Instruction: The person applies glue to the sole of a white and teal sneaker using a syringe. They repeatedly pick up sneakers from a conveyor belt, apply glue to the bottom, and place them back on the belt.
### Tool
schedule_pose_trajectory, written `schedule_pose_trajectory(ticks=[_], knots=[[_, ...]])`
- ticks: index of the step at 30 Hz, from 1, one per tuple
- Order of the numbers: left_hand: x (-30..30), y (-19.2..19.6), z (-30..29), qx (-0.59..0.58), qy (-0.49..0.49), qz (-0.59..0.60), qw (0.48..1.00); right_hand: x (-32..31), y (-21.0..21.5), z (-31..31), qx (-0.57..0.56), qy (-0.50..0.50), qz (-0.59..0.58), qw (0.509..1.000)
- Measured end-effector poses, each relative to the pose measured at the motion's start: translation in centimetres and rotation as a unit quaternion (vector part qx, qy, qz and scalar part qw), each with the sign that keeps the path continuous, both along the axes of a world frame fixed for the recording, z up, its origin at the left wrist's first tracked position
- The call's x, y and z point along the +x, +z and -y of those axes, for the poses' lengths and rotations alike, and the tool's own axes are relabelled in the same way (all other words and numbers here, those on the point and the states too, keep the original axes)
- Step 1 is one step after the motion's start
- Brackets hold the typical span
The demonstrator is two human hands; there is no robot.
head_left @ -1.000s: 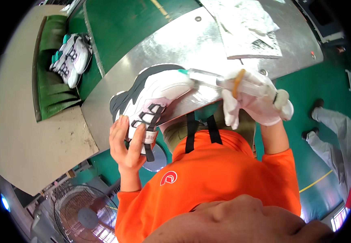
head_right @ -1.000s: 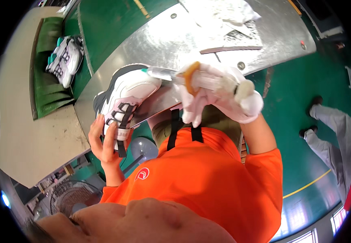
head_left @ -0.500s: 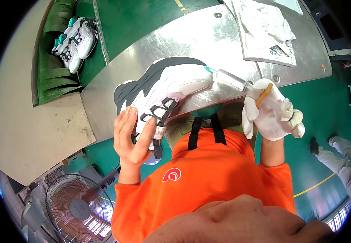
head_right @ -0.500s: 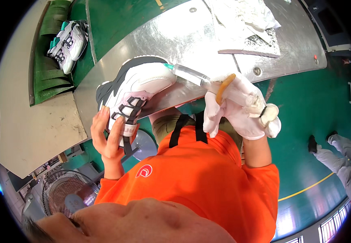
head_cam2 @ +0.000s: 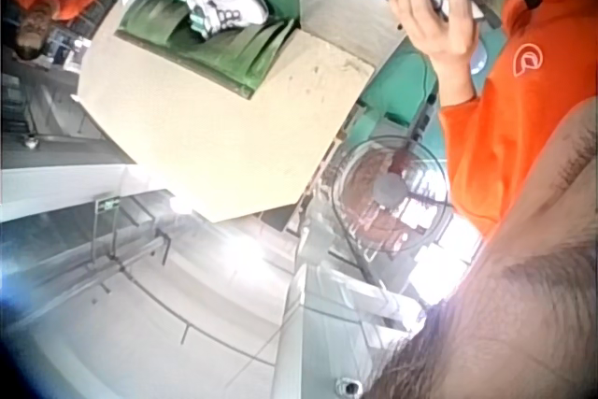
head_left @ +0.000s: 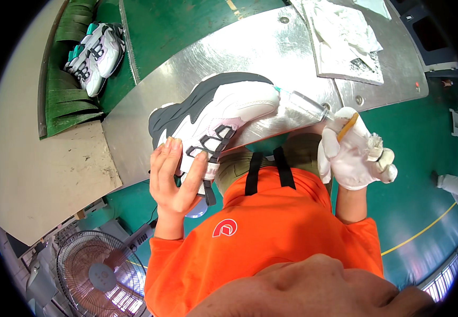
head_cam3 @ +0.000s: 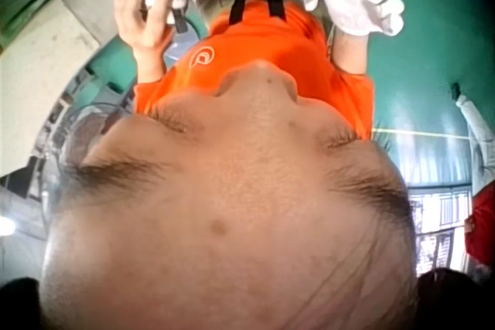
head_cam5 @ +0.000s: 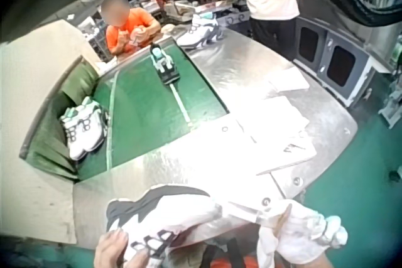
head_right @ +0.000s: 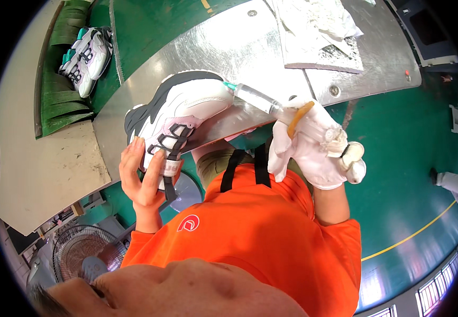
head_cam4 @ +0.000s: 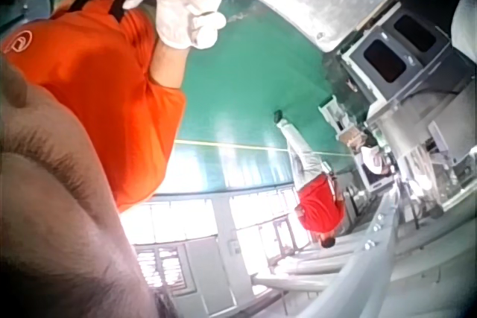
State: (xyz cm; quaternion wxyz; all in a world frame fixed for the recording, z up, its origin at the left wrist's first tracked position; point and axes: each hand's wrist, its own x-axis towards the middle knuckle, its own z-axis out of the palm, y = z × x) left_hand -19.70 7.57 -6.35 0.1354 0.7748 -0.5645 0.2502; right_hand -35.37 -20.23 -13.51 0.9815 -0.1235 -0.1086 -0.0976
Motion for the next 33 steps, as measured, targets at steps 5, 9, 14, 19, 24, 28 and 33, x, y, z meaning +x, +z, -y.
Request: schedule_pose_trajectory(ticks=[5,9,14,19,24,28,33], knots=[[0.1,-0.3,0.1,-0.008,-0.005,0.004,1.000,-0.5,0.2,-0.3,-0.006,-0.004,0.000,1.000],[0.1,-0.4,0.0,-0.010,-0.008,0.004,1.000,-0.9,0.5,-0.4,-0.015,-0.009,-0.002,1.000],[0.1,-0.6,0.0,-0.013,-0.006,0.006,1.000,-1.3,0.9,-0.6,-0.027,-0.017,-0.011,0.999],[-0.2,-0.4,0.1,-0.013,0.001,-0.001,1.000,-1.4,1.3,-0.7,-0.047,-0.021,-0.022,0.998],[-0.2,-0.4,0.2,-0.017,0.003,-0.003,1.000,-1.3,2.0,-0.7,-0.076,-0.028,-0.043,0.996],[-0.3,-0.3,0.4,-0.016,0.007,0.000,1.000,-1.2,2.8,-0.6,-0.117,-0.040,-0.077,0.989],[-0.3,-0.3,0.2,-0.006,0.015,-0.007,1.000,-1.2,5.3,-1.1,-0.202,-0.057,-0.156,0.965]])
